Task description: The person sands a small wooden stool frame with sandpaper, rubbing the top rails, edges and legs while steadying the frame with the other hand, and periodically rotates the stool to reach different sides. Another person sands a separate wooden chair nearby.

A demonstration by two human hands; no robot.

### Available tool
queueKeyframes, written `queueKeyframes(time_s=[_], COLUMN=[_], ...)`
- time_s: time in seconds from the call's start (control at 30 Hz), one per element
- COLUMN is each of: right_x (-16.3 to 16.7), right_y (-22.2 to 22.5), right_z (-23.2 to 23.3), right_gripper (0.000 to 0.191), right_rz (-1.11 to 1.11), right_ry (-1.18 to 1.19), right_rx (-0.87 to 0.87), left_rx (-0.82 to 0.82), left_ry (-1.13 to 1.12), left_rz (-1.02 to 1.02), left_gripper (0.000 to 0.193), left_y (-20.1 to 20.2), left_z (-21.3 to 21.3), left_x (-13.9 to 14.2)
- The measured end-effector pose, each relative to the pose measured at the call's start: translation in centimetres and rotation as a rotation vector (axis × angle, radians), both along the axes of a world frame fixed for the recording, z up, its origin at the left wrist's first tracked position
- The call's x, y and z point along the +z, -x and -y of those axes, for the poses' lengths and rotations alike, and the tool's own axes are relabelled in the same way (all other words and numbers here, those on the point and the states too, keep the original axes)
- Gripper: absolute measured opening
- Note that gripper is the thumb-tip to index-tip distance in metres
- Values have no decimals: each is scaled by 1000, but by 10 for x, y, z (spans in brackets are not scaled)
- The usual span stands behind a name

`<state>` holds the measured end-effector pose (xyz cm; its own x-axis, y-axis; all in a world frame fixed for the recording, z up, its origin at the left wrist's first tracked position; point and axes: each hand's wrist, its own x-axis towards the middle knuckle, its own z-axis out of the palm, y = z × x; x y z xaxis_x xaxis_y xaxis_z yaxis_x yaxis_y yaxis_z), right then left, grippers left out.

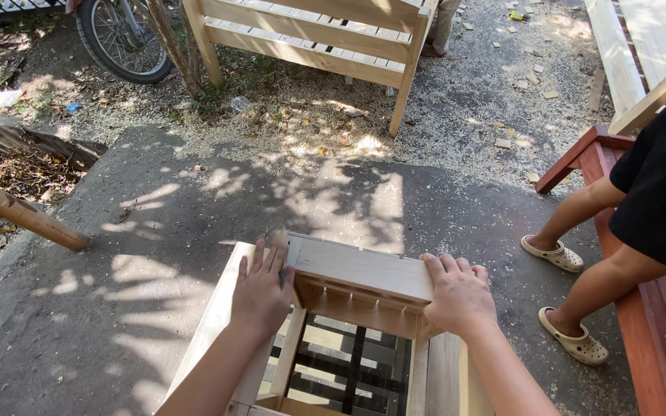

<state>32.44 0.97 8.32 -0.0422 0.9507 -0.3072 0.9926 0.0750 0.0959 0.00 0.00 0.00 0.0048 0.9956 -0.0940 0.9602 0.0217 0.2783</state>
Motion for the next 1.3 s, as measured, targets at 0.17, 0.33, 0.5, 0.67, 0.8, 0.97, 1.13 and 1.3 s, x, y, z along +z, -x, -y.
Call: queueKeyframes(time_s=[0.17,0.33,0.5,0.67,0.8,0.97,1.13,1.3], right_x=[-4,-3,-7,-5,1,-1,2,-8], right_y=[2,1,0,5,7,7,3,37], right_z=[-2,-5,-2,-2,-1,-3,-4,-4], right_gripper=[86,87,87,89,90,92,113,111], right_rz=[8,1,-42,-7,33,7,-27,-65], right_ry=[0,-17,-63,-25,-17,22,35,39], right_rx=[7,14,11,20,33,11,85,355], left_rx=[-115,-46,-117,-254,-240,-122,-315,-624], left_ry=[-190,-72,-133,-182,-137,86,-26,-312], left_rz=[-195,-84,-80,-75,-68,-117,76,297], left_gripper=[61,63,61,63,61,63,57,40], left_y=[15,-10,-16,-4,-9,-31,-42,-44], left_z=[48,-31,-22,49,7,-77,-43,10], left_x=[6,13,12,7,7,20,20,18])
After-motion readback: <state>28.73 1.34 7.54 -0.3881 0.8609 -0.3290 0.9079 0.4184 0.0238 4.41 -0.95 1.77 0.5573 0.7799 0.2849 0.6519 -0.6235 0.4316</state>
